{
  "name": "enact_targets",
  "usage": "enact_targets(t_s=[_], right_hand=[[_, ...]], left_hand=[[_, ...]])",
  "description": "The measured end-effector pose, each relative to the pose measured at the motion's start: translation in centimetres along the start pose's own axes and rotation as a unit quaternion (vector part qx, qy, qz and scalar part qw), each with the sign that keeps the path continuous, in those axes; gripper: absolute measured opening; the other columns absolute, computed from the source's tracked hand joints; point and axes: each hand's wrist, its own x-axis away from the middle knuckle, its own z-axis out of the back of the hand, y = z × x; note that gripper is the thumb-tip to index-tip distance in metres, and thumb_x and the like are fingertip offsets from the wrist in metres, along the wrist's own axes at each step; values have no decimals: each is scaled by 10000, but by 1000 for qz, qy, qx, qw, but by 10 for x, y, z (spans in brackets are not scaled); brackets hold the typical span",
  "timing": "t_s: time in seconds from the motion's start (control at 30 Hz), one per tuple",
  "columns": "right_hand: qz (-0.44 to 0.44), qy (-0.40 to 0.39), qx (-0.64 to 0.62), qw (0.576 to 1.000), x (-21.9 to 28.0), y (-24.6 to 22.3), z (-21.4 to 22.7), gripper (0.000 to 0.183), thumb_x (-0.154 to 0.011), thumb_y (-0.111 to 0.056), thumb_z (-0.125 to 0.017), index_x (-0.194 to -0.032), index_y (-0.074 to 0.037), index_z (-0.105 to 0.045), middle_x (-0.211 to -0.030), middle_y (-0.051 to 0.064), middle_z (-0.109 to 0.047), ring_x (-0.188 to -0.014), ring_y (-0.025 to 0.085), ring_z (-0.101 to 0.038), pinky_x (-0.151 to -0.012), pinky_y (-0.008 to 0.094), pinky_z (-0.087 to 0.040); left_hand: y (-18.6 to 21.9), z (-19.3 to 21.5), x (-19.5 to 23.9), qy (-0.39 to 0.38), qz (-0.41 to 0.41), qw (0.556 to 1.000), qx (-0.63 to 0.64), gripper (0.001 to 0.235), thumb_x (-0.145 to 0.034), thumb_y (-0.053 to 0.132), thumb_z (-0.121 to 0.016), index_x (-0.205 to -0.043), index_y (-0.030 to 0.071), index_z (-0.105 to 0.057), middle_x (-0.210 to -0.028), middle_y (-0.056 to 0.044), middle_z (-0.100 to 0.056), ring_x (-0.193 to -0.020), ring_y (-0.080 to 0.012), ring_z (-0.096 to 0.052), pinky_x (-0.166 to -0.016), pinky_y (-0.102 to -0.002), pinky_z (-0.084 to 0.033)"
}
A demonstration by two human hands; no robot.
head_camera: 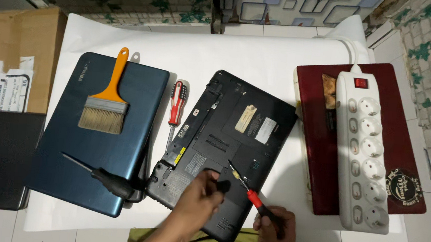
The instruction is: The person uses a screwdriver to remove screws from the back panel of a laptop. They then detach the hard drive caddy and remove the hard drive from the laptop.
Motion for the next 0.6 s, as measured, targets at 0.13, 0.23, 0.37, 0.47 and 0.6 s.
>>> enact_targets(t_s=[0.13,0.23,0.37,0.47,0.6], right_hand=[[31,-17,34,999,0,-11,-14,221,-936,42,-687,-1120,-39,-595,-859,176,-657,-636,230,-649,-625,344,-534],[-7,0,170,985,1,-22,-20,226,-952,-73,-772,-1154,7,-712,-871,180,-785,-676,222,-741,-694,360,-644],[-54,26,171,984,-1,-1,-12,311,-946,-161,-823,-1195,-19,-703,-879,214,-839,-675,263,-802,-714,362,-672],[-25,5,149,988,-1,9,-6,333,-961,-212,-809,-1206,-38,-668,-1021,193,-837,-692,236,-788,-690,346,-669],[-32,6,174,984,2,-11,-18,347,-969,-249,-801,-1211,-32,-677,-833,190,-823,-686,232,-775,-747,348,-646]], left_hand=[[14,4,-14,10,-65,993,-101,157,-1098,93,-674,-1255,102,-678,-750,-86,-698,-499,-208,-627,-469,-388,-500],[17,-1,-20,64,-93,958,-262,230,-1091,325,-777,-1194,121,-762,-944,-88,-829,-886,-262,-776,-812,-439,-598],[0,-10,-38,130,-134,931,-314,273,-1104,350,-751,-1155,83,-774,-1059,-196,-873,-988,-439,-828,-861,-562,-629],[-5,-17,-42,158,-141,917,-339,377,-1104,445,-755,-1109,69,-729,-1041,-244,-845,-966,-519,-787,-820,-637,-591],[2,-24,-39,182,-101,906,-370,453,-1132,530,-714,-1131,78,-690,-1105,-258,-822,-1060,-558,-759,-888,-684,-579]])
